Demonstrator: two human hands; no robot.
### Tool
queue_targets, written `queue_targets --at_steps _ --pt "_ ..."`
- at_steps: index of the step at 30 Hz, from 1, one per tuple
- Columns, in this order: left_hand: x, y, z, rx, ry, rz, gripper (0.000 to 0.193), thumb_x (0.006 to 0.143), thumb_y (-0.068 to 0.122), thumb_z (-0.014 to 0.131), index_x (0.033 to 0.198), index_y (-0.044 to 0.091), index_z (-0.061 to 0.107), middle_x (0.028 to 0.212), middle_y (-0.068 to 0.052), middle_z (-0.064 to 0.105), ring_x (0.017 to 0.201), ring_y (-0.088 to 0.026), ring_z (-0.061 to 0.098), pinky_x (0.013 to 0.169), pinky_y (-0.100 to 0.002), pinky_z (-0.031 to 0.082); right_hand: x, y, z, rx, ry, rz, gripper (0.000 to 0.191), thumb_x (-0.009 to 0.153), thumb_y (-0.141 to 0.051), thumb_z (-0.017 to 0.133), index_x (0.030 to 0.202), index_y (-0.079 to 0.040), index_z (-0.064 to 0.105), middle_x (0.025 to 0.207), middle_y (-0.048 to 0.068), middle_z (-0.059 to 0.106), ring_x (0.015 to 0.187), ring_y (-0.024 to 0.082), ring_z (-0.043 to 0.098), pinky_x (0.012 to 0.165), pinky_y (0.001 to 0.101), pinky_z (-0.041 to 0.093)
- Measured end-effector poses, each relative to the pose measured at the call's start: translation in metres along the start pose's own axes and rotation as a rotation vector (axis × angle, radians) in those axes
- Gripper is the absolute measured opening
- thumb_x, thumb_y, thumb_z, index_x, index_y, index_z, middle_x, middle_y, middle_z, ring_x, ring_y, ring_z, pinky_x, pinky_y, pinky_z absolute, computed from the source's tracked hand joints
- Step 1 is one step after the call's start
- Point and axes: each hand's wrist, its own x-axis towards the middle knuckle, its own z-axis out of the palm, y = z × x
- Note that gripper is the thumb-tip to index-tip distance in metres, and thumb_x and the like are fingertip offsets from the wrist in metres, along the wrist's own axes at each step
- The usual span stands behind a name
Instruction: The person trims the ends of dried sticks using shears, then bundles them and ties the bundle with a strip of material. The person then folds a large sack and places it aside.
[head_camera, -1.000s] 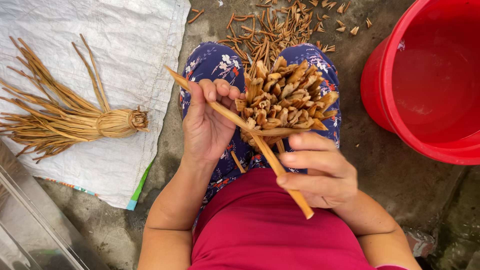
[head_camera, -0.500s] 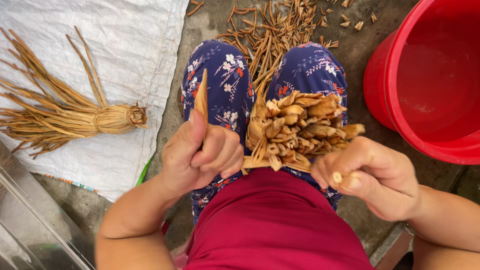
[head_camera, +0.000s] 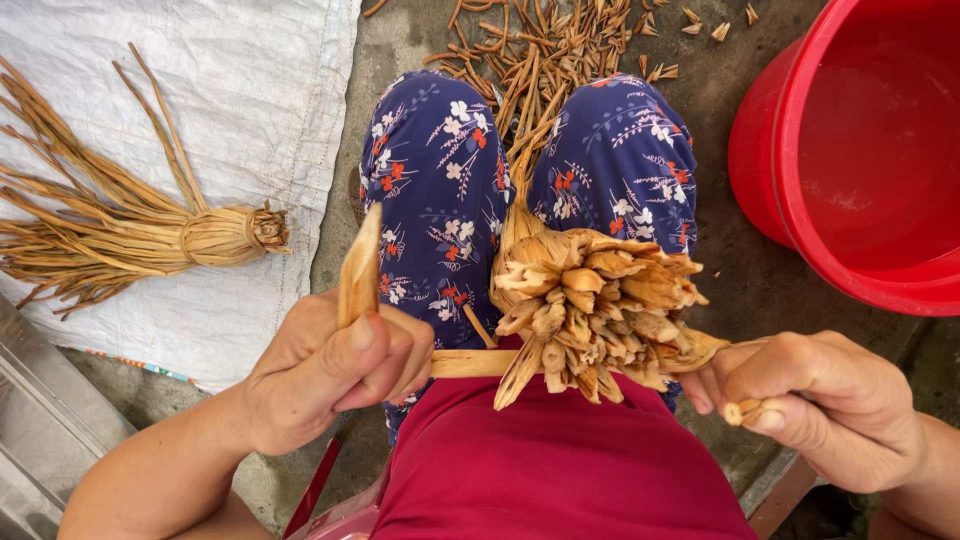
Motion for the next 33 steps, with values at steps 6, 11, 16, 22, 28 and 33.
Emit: queue_targets --at_steps 6,11,16,22,28,33 --pt "-0.009 0.002 0.001 0.007 0.041 0.069 0.063 0.116 0.045 0.041 0.064 0.01 0.039 0.062 -0.002 0.04 0.063 -0.018 0.042 0.067 -0.037 0.046 -0.018 0.012 0.009 0.053 0.208 -0.04 0.016 0.107 -0.015 0.054 0.102 0.0 0.057 0.074 0.008 0.057 0.066 0.016 0.051 0.077 0.0452 0.056" --pt "0.012 -0.013 -0.014 -0.219 0.091 0.253 0.066 0.118 0.051 0.034 0.064 0.012 0.04 0.064 -0.002 0.043 0.058 -0.016 0.046 0.078 -0.041 0.053 -0.006 0.036 0.009 0.343 0.379 -0.254 0.021 0.11 -0.02 0.055 0.101 -0.001 0.057 0.065 -0.001 0.044 0.059 0.011 0.042 0.073 0.0422 0.052" --pt "0.017 -0.009 -0.012 0.01 0.143 0.214 0.058 0.105 0.057 0.032 0.065 0.015 0.038 0.065 -0.001 0.041 0.061 -0.019 0.046 0.097 -0.05 0.054 0.001 0.035 0.001 0.509 0.502 -0.251 0.027 0.112 -0.021 0.053 0.098 0.002 0.054 0.057 -0.002 0.04 0.052 0.009 0.037 0.066 0.042 0.049" --pt "0.015 -0.002 -0.01 -0.137 -0.092 0.226 0.062 0.11 0.055 0.036 0.064 0.013 0.042 0.064 0.0 0.042 0.059 -0.015 0.046 0.081 -0.048 0.061 -0.009 0.018 0.029 0.151 0.462 -0.262 0.02 0.107 -0.021 0.055 0.098 -0.004 0.054 0.059 -0.001 0.046 0.053 0.01 0.043 0.072 0.0459 0.055" --pt "0.022 0.012 0.001 -0.159 0.08 0.15 0.059 0.114 0.047 0.039 0.071 0.008 0.046 0.063 -0.003 0.041 0.054 -0.015 0.039 0.057 -0.035 0.043 -0.013 0.019 0.036 0.278 0.544 -0.289 0.021 0.11 -0.022 0.057 0.103 -0.002 0.056 0.056 -0.001 0.046 0.055 0.011 0.042 0.072 0.0448 0.055" --pt "0.047 0.03 -0.013 0.081 0.215 0.177 0.057 0.111 0.051 0.032 0.077 0.007 0.045 0.066 -0.007 0.044 0.055 -0.02 0.05 0.075 -0.043 0.057 0.014 0.035 0.007 0.403 0.619 -0.39 0.024 0.114 -0.022 0.055 0.101 -0.003 0.056 0.056 -0.003 0.044 0.047 0.009 0.044 0.077 0.0403 0.056"
